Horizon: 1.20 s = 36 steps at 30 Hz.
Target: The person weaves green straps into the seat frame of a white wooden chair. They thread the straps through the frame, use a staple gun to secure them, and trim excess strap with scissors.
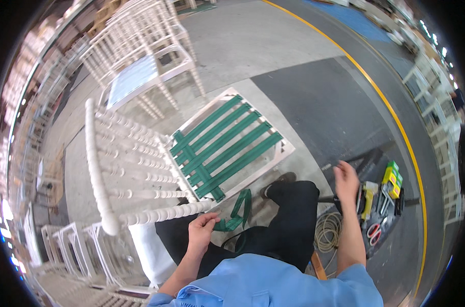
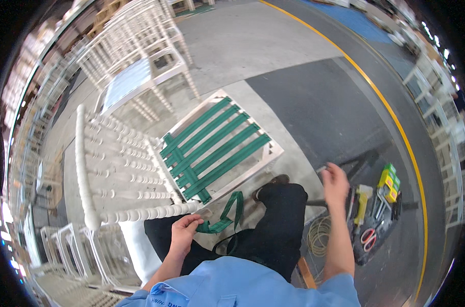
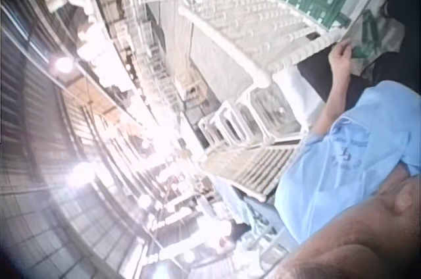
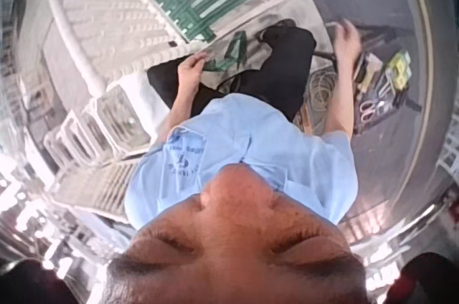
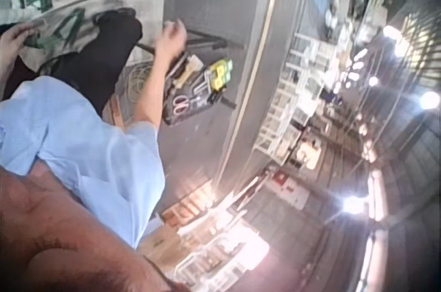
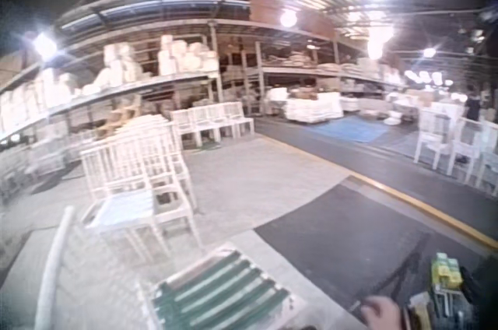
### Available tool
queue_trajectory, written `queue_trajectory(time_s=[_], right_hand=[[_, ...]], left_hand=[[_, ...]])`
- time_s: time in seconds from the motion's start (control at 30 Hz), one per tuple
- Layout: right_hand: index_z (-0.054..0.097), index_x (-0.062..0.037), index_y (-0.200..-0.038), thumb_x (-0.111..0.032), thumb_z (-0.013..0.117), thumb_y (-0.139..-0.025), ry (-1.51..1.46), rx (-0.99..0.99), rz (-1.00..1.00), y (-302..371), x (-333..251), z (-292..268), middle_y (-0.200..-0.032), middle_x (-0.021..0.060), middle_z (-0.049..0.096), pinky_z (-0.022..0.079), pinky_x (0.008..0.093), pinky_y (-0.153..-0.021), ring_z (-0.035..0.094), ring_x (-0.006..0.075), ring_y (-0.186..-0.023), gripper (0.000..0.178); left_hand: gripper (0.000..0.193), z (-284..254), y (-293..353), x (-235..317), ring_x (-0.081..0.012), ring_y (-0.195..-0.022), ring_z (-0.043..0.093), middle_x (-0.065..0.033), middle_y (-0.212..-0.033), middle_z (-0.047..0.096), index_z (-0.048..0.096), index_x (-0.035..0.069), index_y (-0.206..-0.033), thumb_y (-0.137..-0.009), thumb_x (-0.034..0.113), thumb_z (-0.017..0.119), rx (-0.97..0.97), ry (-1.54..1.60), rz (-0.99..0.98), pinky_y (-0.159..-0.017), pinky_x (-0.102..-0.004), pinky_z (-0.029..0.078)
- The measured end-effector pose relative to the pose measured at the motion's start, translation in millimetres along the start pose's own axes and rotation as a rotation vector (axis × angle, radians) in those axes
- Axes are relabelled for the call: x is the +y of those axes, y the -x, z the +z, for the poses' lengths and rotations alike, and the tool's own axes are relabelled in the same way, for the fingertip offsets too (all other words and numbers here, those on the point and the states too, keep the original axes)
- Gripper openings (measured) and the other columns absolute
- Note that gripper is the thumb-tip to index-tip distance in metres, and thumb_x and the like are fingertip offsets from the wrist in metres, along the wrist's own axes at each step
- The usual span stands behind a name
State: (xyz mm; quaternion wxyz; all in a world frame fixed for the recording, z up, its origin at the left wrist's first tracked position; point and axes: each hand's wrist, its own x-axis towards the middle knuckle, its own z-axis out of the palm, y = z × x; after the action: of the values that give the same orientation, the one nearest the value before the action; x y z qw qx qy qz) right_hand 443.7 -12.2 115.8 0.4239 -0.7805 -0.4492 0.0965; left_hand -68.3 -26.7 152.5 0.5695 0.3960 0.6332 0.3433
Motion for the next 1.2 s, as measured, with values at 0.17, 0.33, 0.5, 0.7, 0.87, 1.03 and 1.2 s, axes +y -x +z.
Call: queue_trajectory(time_s=[0.17,0.33,0.5,0.7,0.87,1.03,1.2], right_hand=[[0.065,-0.0023,-0.139,-0.045,0.065,-0.101,0.198,-0.363,-0.041,-95.7,-53.2,143.0,-0.128,0.023,0.071,0.052,0.0434,-0.104,0.068,0.0355,-0.121,0.058],[0.055,0.0044,-0.149,-0.063,0.05,-0.103,0.322,-0.719,0.144,-120.7,-68.6,206.3,-0.145,0.0296,0.061,0.042,0.0456,-0.116,0.055,0.0417,-0.14,0.082],[0.055,0.004,-0.147,-0.069,0.05,-0.102,0.297,-0.659,0.138,-89.8,-67.6,204.9,-0.141,0.0323,0.062,0.046,0.0454,-0.111,0.058,0.0422,-0.135,0.086],[0.048,0.0051,-0.153,-0.061,0.057,-0.102,0.157,-1.037,0.541,-25.7,-99.3,159.8,-0.153,0.0297,0.052,0.053,0.0524,-0.102,0.055,0.0433,-0.138,0.084],[0.048,-0.0029,-0.155,-0.043,0.075,-0.094,0.7,-1.03,0.043,2.7,-116.6,125.9,-0.161,0.0256,0.044,0.05,0.0516,-0.109,0.052,0.042,-0.141,0.078],[0.066,-0.0039,-0.135,-0.018,0.085,-0.089,-0.503,-1.249,-0.118,87.3,-222.5,110.1,-0.145,0.0129,0.062,0.05,0.0407,-0.106,0.06,0.019,-0.13,0.052],[0.074,-0.0018,-0.118,-0.012,0.071,-0.103,-0.795,-1.171,0.047,92.5,-258.8,92.6,-0.102,-0.0018,0.074,0.053,0.0246,-0.081,0.066,0.0068,-0.09,0.018]], left_hand=[[0.029,-2.8,12.7,39.0,-0.0094,-0.098,0.069,-0.0071,-0.111,0.078,0.072,0.0,-0.127,-0.099,-0.001,0.066,-0.02,0.137,0.046,-0.076,-0.0219,0.05],[0.033,-22.0,59.7,62.0,-0.006,-0.095,0.067,-0.0061,-0.117,0.077,0.071,0.003,-0.128,-0.098,-0.008,0.062,0.055,0.259,0.094,-0.075,-0.0205,0.049],[0.032,-21.7,63.3,74.4,-0.0062,-0.094,0.065,-0.0064,-0.122,0.074,0.071,0.002,-0.127,-0.099,-0.008,0.059,0.028,0.413,0.118,-0.076,-0.0213,0.05],[0.032,-13.3,58.2,120.3,-0.0093,-0.103,0.066,-0.0094,-0.129,0.072,0.068,0.0,-0.131,-0.102,-0.005,0.057,-0.056,0.434,0.227,-0.084,-0.0235,0.051],[0.03,2.3,45.4,177.0,-0.0127,-0.111,0.067,-0.0123,-0.132,0.07,0.067,-0.001,-0.132,-0.103,-0.004,0.056,-0.276,0.512,0.434,-0.091,-0.0266,0.054],[0.029,10.2,38.5,198.5,-0.0161,-0.116,0.067,-0.0131,-0.134,0.069,0.068,-0.001,-0.13,-0.104,-0.003,0.055,-0.376,0.542,0.474,-0.097,-0.0309,0.055],[0.039,19.2,15.5,194.4,-0.018,-0.126,0.063,-0.0125,-0.149,0.059,0.059,0.001,-0.144,-0.106,-0.001,0.055,-0.28,0.523,0.659,-0.107,-0.0332,0.05]])
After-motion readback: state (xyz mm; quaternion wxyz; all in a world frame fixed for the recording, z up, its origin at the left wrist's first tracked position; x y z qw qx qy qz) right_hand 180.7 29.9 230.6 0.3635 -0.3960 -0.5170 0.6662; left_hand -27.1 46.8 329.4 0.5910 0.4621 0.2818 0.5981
